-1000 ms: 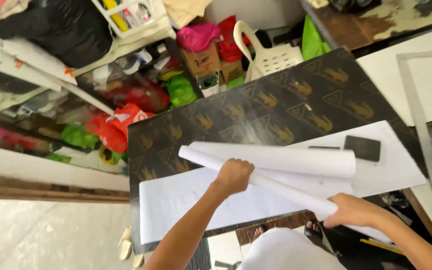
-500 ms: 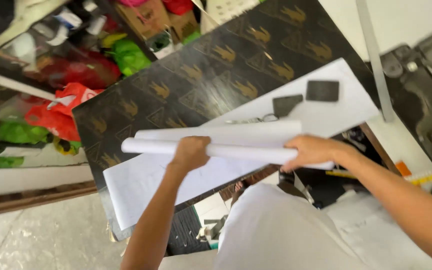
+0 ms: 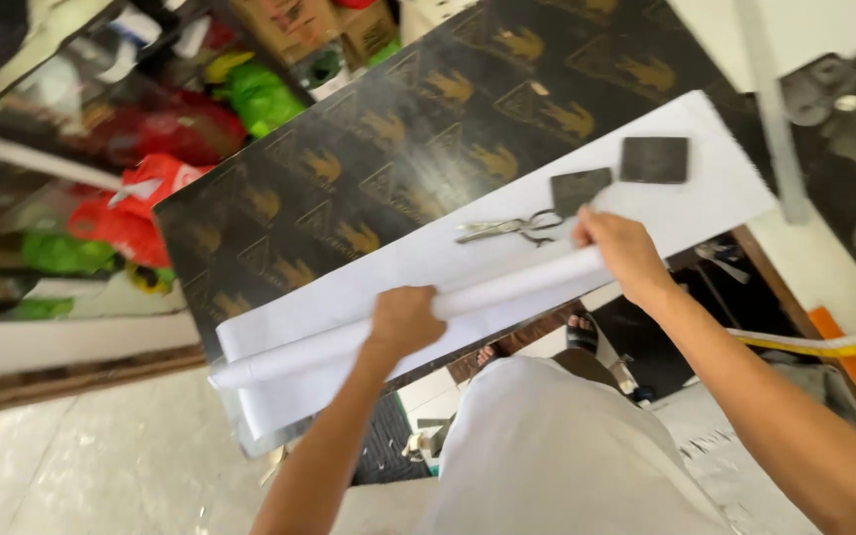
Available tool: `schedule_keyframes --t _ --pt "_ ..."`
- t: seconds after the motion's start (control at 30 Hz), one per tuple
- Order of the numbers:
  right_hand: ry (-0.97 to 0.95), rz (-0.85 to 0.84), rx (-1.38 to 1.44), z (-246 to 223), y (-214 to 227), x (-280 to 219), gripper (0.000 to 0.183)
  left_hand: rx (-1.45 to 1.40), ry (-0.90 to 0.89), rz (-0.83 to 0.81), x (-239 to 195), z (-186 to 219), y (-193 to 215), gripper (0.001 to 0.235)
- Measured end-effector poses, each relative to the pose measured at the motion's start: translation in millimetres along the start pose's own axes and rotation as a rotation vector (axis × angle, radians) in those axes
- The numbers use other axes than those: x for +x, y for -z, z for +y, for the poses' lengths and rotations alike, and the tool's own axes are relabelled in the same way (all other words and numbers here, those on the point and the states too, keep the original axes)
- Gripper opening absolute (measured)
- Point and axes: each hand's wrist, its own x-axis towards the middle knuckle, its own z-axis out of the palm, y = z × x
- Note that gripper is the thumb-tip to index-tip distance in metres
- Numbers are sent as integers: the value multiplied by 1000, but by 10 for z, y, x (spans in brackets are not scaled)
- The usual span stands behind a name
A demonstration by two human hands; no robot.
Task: Cutting strips of white fabric with scissors along marked lines, rolling the strips, and managing fabric weights on a cutting table.
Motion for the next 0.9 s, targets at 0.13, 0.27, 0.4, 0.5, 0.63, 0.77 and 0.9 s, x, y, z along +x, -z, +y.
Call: schedule_keyframes --t 0.13,0.27,0.4,0.5,0.63,0.77,0.9 --pt "745 153 -889 -27 73 -164 38 -15 -22 132 -74 144 -147 34" --pt "894 -90 -1081 -219 57 -317 77 -78 -37 143 -123 381 101 36" --pt "-63 -712 -1014 -726 345 -352 35 67 -241 475 -174 -11 235 11" --pt "-49 -680 -1048 -484 242 -391 33 134 -190 535 -84 -139 263 19" --pt "802 93 -1383 213 143 9 18 20 -1 197 -111 149 330 15" --pt "311 -218 -1545 31 297 -92 20 202 -78 249 -48 -260 378 24" --pt "499 -16 -1538 217 327 12 26 194 -160 692 51 -347 407 16"
